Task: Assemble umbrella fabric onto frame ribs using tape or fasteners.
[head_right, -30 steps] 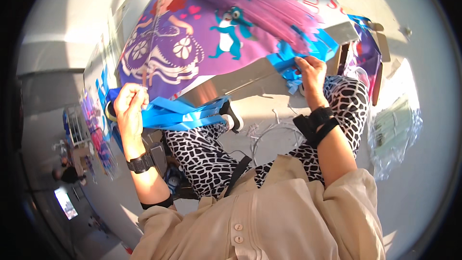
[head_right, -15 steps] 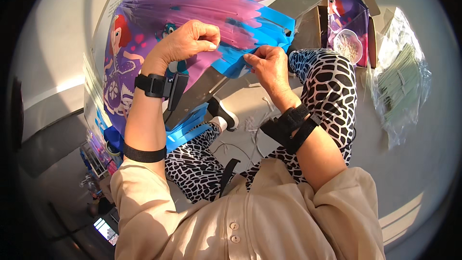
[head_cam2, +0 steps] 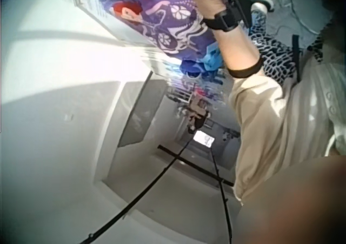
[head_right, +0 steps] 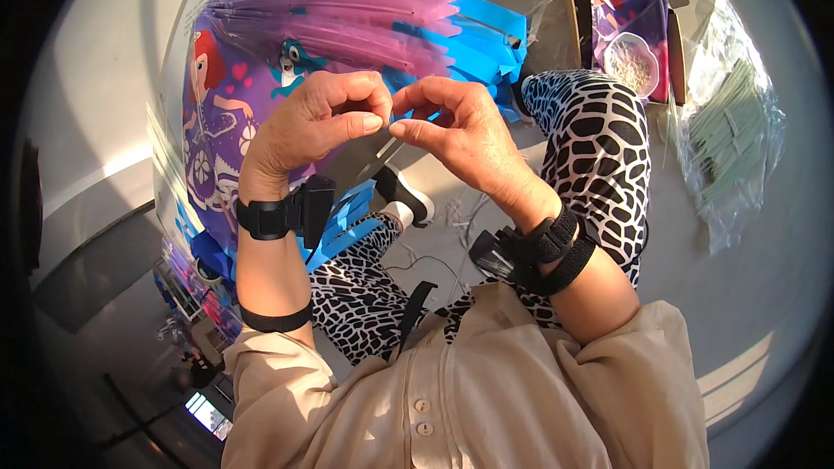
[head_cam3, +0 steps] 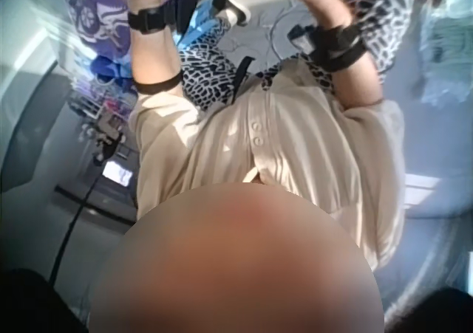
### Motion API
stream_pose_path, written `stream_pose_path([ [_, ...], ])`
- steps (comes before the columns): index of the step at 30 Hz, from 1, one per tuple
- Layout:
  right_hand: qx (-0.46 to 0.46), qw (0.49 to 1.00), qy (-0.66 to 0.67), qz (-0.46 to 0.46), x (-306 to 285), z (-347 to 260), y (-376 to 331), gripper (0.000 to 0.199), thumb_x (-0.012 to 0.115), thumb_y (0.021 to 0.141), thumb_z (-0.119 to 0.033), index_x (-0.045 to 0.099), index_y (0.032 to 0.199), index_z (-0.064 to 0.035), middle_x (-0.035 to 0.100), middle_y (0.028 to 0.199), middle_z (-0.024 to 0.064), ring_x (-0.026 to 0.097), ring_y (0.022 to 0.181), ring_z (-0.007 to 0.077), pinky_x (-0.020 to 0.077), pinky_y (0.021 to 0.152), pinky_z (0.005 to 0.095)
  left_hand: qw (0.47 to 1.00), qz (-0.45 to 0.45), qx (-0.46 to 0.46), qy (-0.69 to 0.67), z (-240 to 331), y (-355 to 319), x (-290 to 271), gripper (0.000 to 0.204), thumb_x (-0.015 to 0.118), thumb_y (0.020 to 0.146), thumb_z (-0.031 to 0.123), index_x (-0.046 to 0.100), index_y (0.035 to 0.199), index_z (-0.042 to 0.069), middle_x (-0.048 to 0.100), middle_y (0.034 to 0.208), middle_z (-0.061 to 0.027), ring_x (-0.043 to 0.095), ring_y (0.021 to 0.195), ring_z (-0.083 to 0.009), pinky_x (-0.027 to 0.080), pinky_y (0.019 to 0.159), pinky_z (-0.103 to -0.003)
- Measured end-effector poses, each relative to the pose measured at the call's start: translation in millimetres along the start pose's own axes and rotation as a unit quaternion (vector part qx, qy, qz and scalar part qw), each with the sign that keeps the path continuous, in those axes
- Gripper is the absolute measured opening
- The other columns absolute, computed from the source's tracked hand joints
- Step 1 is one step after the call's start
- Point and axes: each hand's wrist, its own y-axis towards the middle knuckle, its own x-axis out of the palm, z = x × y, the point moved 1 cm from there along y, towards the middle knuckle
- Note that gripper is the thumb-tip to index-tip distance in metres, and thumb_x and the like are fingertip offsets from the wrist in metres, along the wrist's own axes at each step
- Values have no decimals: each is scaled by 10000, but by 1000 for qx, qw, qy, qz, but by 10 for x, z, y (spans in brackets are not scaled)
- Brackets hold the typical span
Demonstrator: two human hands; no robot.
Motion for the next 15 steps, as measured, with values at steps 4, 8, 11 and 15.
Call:
stream_pose_path([
  [4,30,999,19,-9,93,116,-64,100,723,806,-74,646,807,-11,626,713,-17,522,699,35,438,639,211,999,14,-24,20,-54,-127,105,135,608,784,112,519,755,15,491,620,-16,446,601,-88,384,554,-267],
  [8,2,999,7,35,226,183,-69,105,717,805,-53,634,762,-5,615,695,-13,491,652,34,401,580,209,985,104,-130,-42,-146,-220,148,115,633,748,77,603,793,-25,559,632,-35,512,607,-83,418,557,-263],
  [11,17,994,52,91,307,234,-37,131,709,808,-45,610,742,10,603,677,2,489,634,36,402,558,209,974,161,-155,39,-134,-182,174,86,656,758,6,604,821,-19,586,725,4,529,667,-59,433,604,-225],
  [15,-2,992,18,124,339,244,75,104,690,826,-57,631,786,19,622,674,14,517,622,40,423,542,214,959,243,-119,83,-224,-121,132,111,635,741,58,611,785,-41,603,652,-104,560,601,-154,449,578,-293],
])
